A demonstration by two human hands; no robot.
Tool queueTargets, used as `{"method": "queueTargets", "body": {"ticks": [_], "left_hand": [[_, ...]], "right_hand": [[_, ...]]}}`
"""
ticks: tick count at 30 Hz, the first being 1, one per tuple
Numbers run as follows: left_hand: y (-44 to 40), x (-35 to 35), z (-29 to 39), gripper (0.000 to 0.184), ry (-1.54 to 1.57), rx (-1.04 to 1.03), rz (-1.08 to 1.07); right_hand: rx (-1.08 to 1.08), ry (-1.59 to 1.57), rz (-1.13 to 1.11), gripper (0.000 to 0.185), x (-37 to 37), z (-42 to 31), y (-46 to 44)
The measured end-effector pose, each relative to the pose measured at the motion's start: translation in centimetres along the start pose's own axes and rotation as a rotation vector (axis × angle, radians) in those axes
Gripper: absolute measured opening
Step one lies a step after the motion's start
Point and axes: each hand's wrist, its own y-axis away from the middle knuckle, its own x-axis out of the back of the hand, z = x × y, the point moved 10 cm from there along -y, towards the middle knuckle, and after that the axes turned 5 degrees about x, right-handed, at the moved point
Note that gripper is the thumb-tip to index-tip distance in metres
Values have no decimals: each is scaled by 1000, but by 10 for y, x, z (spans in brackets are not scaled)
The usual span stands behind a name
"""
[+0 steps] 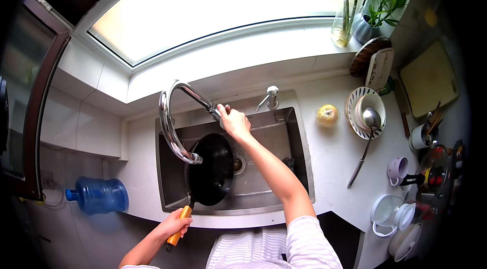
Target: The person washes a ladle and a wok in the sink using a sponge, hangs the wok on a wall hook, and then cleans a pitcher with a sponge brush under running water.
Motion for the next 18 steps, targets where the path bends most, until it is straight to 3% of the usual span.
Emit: {"method": "queueTargets", "body": {"ticks": [6,8,12,14,18], "left_hand": [[-24,-14,5,16,191,31,-254],[-32,-27,5,17,288,63,-372],[-52,-43,2,20,312,77,-446],[-55,-48,5,20,306,83,-464],[-65,-54,9,21,306,83,-510]], "right_hand": [[13,25,25,53,-15,12,-18],[182,120,8,50,-31,18,-31],[41,72,24,45,-12,6,-12],[218,133,42,41,-13,-7,-11],[196,154,28,41,-14,-7,-8]]}}
